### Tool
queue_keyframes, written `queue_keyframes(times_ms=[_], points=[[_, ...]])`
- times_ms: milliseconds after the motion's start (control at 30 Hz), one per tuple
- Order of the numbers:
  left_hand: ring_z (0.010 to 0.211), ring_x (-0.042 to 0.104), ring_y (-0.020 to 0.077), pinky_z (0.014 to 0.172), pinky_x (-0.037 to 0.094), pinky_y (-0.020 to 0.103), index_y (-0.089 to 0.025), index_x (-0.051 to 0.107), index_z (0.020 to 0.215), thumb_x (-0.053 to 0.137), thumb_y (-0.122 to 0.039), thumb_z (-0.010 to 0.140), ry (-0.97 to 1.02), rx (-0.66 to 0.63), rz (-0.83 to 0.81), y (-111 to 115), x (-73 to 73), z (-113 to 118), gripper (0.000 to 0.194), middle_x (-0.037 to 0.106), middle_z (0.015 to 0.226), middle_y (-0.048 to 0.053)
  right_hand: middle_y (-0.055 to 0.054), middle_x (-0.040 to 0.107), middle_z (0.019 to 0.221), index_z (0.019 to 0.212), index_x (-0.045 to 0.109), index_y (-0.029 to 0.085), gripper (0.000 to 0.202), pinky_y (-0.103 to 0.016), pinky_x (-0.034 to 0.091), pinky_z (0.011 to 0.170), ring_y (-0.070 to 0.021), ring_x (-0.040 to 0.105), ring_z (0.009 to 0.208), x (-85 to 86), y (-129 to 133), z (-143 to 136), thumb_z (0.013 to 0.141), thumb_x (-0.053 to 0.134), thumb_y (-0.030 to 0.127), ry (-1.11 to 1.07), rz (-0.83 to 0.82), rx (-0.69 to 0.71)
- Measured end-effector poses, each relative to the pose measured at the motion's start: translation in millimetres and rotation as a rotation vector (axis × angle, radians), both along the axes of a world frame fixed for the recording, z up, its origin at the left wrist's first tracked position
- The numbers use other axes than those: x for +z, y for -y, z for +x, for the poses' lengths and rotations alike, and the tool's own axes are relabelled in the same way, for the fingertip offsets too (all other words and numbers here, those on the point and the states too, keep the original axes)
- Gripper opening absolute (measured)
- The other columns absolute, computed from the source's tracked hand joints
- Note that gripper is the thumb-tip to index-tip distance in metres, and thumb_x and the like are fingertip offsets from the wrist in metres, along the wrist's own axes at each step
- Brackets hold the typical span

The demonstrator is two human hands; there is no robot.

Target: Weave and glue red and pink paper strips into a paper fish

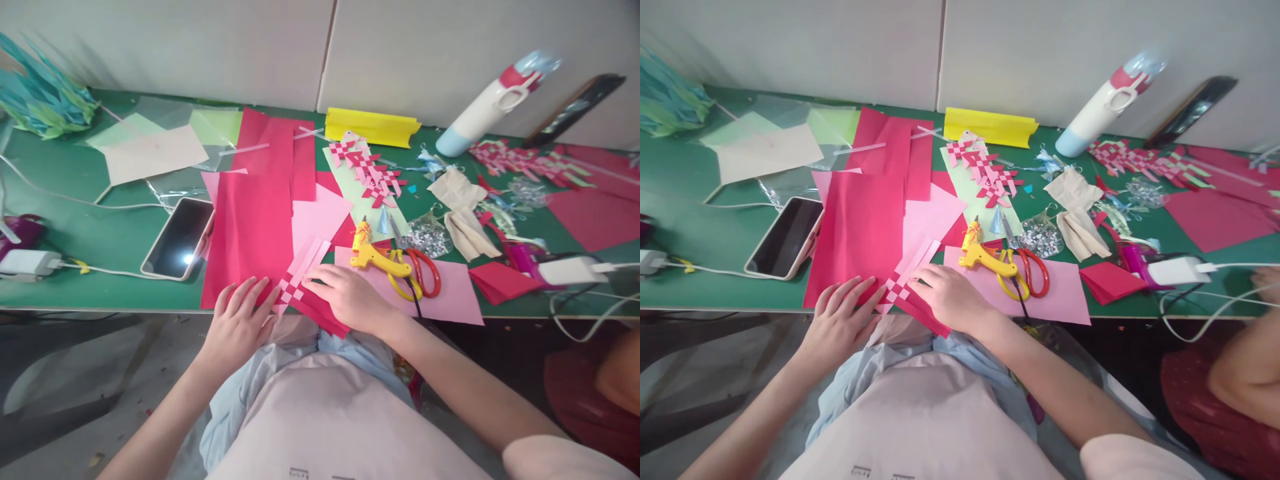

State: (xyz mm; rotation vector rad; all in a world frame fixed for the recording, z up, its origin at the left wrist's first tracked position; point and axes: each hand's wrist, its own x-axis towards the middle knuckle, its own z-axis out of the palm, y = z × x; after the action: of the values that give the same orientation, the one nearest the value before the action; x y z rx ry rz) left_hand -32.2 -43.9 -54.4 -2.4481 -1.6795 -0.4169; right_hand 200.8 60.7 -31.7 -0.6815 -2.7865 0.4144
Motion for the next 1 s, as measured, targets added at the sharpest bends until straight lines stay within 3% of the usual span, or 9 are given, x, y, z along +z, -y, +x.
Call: queue_keyframes(times_ms=[300, 467, 700, 1000], points=[[0.116, 0.059, 0.0263, 0.108, 0.032, 0.046, -0.025, 0.054, 0.135, 0.055, -0.023, 0.09, 0.036, -0.029, 0.046, 7.5, -2.1, 16.1, 0.045, 0.065, 0.129, 0.006, -0.014, 0.059, 0.129, 0.128, 0.059, 0.014, 0.04, -0.046, 0.049, 0.099, -0.0264, 0.049, 0.125, -10.8, 11.4, 0.0, 0.091, 0.044, 0.005, 0.053, 0.02, 0.027], [0.111, 0.061, 0.0265, 0.104, 0.033, 0.045, -0.019, 0.055, 0.133, 0.057, -0.024, 0.089, 0.025, -0.024, 0.06, 7.3, -2.9, 21.9, 0.044, 0.065, 0.129, 0.008, -0.015, 0.058, 0.133, 0.128, 0.058, 0.013, 0.038, -0.046, 0.047, 0.102, -0.0266, 0.049, 0.126, -11.9, 11.7, 4.6, 0.093, 0.044, 0.007, 0.038, 0.026, 0.033], [0.119, 0.057, 0.0282, 0.108, 0.028, 0.047, -0.018, 0.049, 0.138, 0.055, -0.026, 0.09, 0.031, 0.021, 0.021, 4.2, -2.0, 30.2, 0.049, 0.057, 0.138, 0.009, -0.015, 0.061, 0.13, 0.124, 0.061, 0.01, 0.034, -0.044, 0.048, 0.103, -0.0261, 0.053, 0.123, -9.6, 14.4, 6.3, 0.094, 0.044, 0.011, 0.024, 0.063, 0.053], [0.124, 0.054, 0.0289, 0.111, 0.025, 0.048, -0.015, 0.052, 0.133, 0.053, -0.027, 0.091, 0.051, 0.001, 0.035, -4.4, 2.2, 34.4, 0.044, 0.06, 0.135, 0.009, -0.014, 0.063, 0.128, 0.122, 0.062, 0.01, 0.033, -0.044, 0.049, 0.102, -0.0253, 0.056, 0.121, -11.2, 18.4, 6.9, 0.095, 0.044, 0.011, -0.034, 0.066, 0.027]])
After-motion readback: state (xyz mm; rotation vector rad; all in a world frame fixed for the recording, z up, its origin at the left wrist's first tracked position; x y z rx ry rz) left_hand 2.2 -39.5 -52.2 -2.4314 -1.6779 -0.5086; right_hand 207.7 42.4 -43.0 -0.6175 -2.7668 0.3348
